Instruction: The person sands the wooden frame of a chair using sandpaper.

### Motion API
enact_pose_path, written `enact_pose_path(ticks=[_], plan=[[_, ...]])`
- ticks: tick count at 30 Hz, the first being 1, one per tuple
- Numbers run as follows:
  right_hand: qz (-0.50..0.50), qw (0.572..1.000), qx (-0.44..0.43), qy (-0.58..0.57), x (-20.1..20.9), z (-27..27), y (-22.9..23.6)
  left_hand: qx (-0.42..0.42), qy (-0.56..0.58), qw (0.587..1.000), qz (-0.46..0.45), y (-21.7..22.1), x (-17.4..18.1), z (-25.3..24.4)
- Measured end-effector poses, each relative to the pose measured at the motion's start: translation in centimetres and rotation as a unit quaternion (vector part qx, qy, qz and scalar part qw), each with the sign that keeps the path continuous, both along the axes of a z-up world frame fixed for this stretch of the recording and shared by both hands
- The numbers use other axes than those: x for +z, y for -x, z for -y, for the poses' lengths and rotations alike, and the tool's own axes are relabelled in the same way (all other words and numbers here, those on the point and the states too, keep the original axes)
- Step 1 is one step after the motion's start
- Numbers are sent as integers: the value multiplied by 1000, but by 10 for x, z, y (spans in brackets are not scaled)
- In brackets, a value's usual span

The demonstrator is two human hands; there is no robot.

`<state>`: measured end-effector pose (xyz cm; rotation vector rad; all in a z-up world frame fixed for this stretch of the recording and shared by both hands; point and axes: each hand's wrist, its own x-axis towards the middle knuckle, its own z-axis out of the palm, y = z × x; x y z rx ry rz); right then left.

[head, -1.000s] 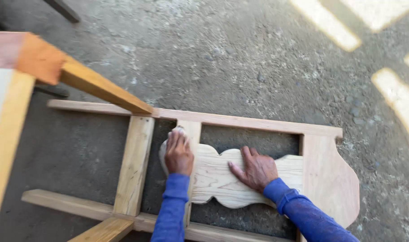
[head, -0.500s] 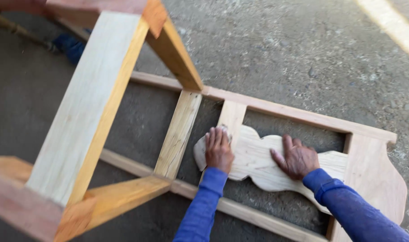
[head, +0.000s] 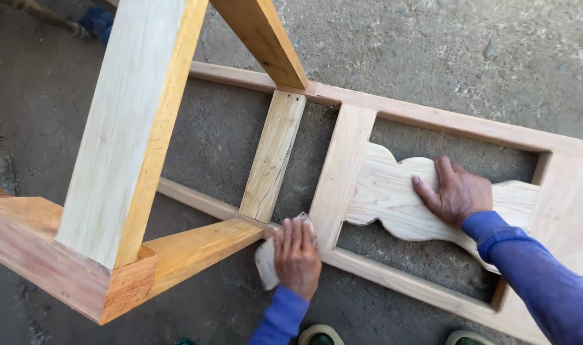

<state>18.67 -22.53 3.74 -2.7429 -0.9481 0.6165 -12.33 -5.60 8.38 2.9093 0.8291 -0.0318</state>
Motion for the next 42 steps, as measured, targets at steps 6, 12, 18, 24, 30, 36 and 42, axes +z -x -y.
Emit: enact_pose_path(ticks=[6, 12, 18, 24, 30, 36, 42], plan=[[17, 1000, 2, -23, -3, 7, 6, 104, -12, 987, 121, -60, -76, -9], [34, 999, -3, -33, 0, -2, -4, 81, 7, 993, 80, -71, -51, -18], [16, 1000, -2, -21, -2, 5, 4, 45, -47, 997, 38, -53, -52, -8], [24, 1000, 1, -10, 1, 0, 3, 76, -16, 992, 101, -71, -47, -17], [23, 1000, -2, -8, 0, -1, 0, 10, -37, 997, 60, -32, -57, -13], [34, 999, 4, -16, -3, 1, -1, 54, 36, 986, 156, -135, -70, -44], [18, 1000, -3, -21, -2, -2, -4, -1, 4, 995, 103, -52, -92, -23]])
